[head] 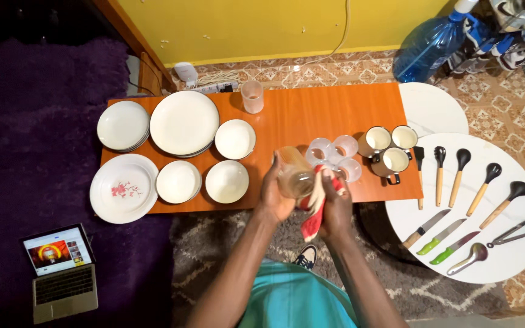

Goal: The person picks up a cloth and wipes the inside and outside of glasses one at a time.

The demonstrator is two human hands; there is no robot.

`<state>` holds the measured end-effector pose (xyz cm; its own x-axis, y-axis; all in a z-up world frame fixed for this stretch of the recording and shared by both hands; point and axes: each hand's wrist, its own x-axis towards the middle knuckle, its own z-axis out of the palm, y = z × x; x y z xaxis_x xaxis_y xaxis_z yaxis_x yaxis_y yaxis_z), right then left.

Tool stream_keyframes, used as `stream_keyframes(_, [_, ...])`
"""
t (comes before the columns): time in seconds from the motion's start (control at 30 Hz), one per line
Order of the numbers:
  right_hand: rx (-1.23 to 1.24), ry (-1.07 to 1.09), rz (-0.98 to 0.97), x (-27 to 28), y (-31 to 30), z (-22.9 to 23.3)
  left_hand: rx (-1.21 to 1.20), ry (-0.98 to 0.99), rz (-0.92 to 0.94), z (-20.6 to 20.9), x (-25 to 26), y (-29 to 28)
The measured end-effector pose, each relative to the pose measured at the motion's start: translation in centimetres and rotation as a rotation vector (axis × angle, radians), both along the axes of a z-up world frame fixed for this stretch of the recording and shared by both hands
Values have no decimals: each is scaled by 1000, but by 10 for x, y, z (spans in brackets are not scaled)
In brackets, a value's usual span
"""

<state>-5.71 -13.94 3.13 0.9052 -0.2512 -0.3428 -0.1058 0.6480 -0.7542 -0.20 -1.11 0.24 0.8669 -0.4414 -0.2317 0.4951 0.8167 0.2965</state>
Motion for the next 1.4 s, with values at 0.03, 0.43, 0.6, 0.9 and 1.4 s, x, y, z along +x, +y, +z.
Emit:
stream_keyframes(0.03, [1,20,-72,4,-10,0,1,-4,-2,4,-3,-11])
stream_keyframes(0.43, [154,223,68,-17,-68,-42,266,-124,282,31,-42,-64])
stream_keyframes(0.6, [311,219,140,-9,-65,-31,677,-217,313,19,-36,-54])
stream_keyframes(0.9, [303,196,116,26,-70,-36,1106,-467,375,26,43,-13])
stream_keyframes(1.4, [388,282,-3,118,-77,-53,1900,-1249,185,-65,269,7])
